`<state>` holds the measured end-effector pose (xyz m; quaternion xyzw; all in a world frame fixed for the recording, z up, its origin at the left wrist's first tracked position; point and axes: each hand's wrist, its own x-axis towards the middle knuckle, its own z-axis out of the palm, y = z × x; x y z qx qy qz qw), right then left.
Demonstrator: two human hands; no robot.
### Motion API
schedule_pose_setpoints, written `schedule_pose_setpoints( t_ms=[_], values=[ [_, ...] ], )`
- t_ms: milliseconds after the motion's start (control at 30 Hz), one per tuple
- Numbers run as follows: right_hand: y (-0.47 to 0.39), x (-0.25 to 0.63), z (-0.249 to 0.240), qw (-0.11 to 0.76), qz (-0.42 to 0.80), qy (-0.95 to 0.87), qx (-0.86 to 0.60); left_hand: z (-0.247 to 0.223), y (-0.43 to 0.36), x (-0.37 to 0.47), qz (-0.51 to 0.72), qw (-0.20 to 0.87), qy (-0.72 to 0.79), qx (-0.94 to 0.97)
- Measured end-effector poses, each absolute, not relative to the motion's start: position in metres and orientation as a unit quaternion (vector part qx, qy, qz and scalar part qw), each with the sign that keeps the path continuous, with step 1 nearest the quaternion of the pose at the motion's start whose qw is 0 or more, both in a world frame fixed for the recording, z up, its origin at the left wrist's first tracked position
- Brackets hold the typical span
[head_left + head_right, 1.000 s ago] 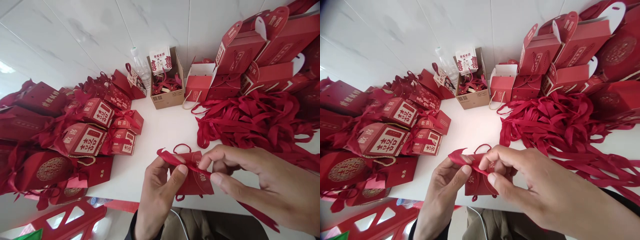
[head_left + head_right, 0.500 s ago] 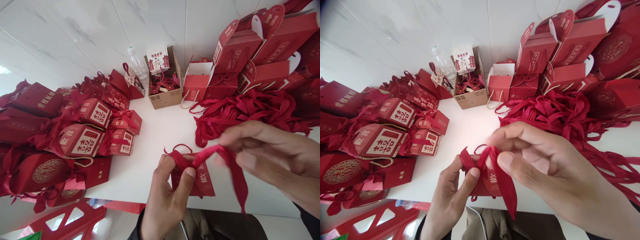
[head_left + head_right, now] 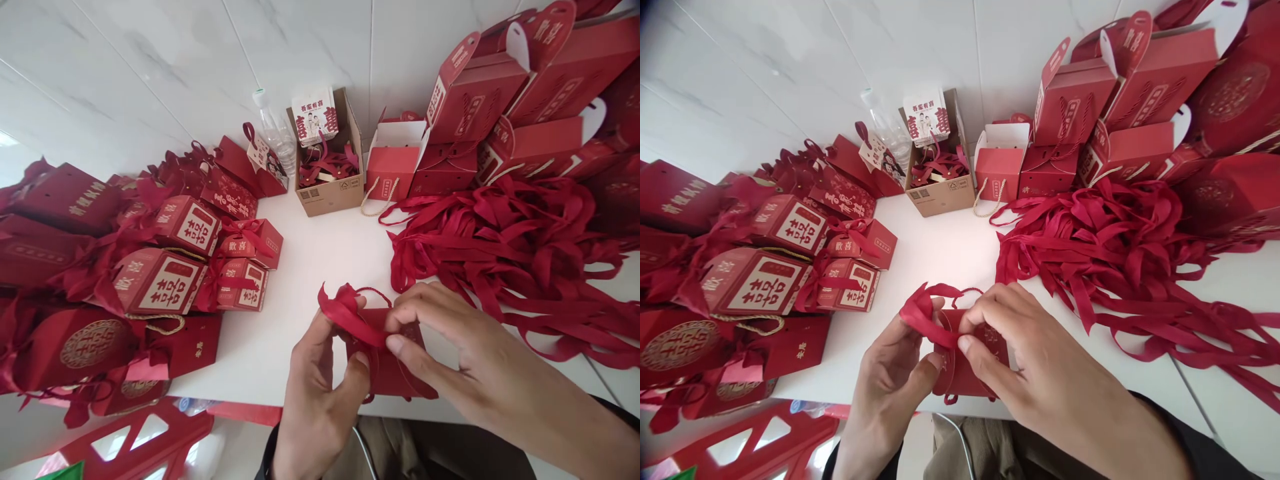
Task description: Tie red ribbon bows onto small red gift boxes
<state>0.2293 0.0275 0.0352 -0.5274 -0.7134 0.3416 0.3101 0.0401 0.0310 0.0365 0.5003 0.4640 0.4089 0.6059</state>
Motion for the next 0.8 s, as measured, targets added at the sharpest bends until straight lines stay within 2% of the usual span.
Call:
schedule_pose_setpoints(
  t_ms=[133, 233, 433, 633, 800],
  values=[
    [0.023, 0.227, 0.038, 0.305, 0.429, -0.651, -0.547, 0.036, 0.029, 0.040, 0.416, 0.600, 0.478, 0.488],
    [0.022, 0.225, 0.038, 0.325, 0.450, -0.635, -0.538, 0.032, 0.028, 0.039, 0.437, 0.590, 0.505, 0.453],
    [0.029, 0.232, 0.041, 0.320, 0.538, -0.580, -0.521, 0.020, 0.028, 0.039, 0.525, 0.568, 0.539, 0.332],
    [0.031, 0.244, 0.031, 0.414, 0.545, -0.515, -0.516, 0.018, 0.029, 0.040, 0.583, 0.594, 0.503, 0.233],
    [0.032, 0.250, 0.031, 0.456, 0.557, -0.483, -0.499, 0.016, 0.027, 0.041, 0.589, 0.555, 0.528, 0.257]
  ],
)
